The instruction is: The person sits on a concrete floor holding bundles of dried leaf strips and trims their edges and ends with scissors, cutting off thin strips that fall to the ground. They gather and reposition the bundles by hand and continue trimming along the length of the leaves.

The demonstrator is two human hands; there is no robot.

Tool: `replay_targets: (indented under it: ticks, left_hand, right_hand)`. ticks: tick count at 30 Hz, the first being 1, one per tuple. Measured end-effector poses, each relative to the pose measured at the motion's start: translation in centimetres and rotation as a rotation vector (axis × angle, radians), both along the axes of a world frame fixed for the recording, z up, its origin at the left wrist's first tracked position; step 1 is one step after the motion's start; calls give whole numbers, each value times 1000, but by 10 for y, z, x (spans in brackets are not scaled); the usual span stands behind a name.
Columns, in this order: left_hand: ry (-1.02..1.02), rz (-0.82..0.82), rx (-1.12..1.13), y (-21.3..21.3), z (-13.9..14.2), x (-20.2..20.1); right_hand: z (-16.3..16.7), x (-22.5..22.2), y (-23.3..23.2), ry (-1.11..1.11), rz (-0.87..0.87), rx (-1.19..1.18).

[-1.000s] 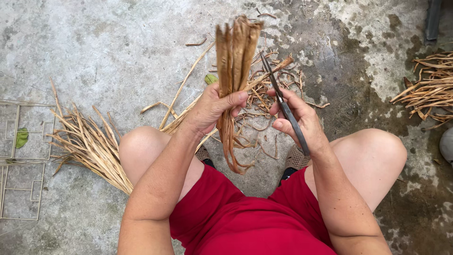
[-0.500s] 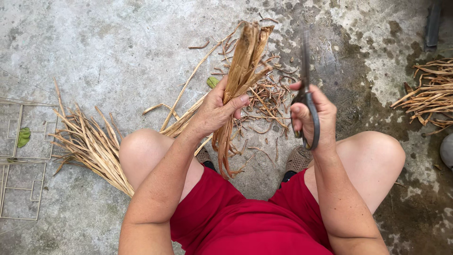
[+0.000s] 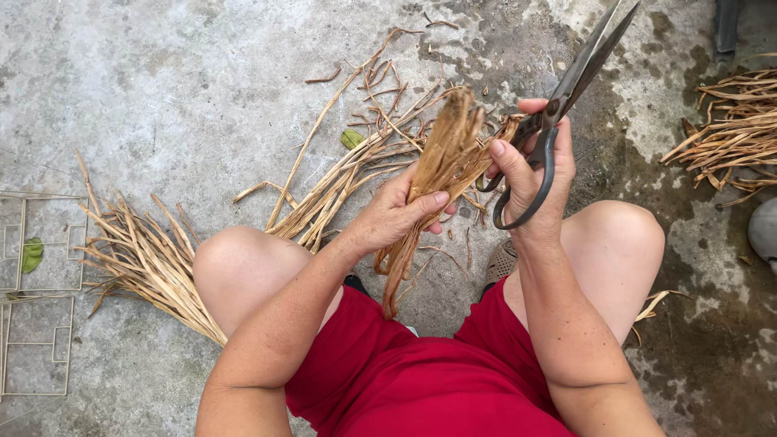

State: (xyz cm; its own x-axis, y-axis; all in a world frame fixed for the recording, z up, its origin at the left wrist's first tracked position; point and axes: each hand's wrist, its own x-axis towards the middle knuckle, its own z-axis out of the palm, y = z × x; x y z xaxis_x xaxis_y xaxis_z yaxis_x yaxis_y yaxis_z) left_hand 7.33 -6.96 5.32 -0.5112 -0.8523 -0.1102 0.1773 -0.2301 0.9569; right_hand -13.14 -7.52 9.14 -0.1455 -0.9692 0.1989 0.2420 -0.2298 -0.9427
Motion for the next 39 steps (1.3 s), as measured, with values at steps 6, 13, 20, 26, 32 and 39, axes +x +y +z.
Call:
replay_targets:
  ticks: [6,13,20,26,32,39]
  left_hand:
    - [135,107,52,1,-20,-6]
    - [260,294,132,-8,-16,-7]
    - [246,324,134,-7,-6,-4]
    - [228,331,118,-7,-4,-7]
    - [182,347,93,-6,-5,-9]
    - [221,351,113,-9,-7,-4]
  right_hand:
    - [1,0,1,-60,41,6]
    - [-16,2,-3,141,115,63]
    - [-42,9,0,213,279,42]
    - [-43,11,0,282,238,41]
    - [-37,15,5,213,196,115]
    - [-24,16,5,112,209,190]
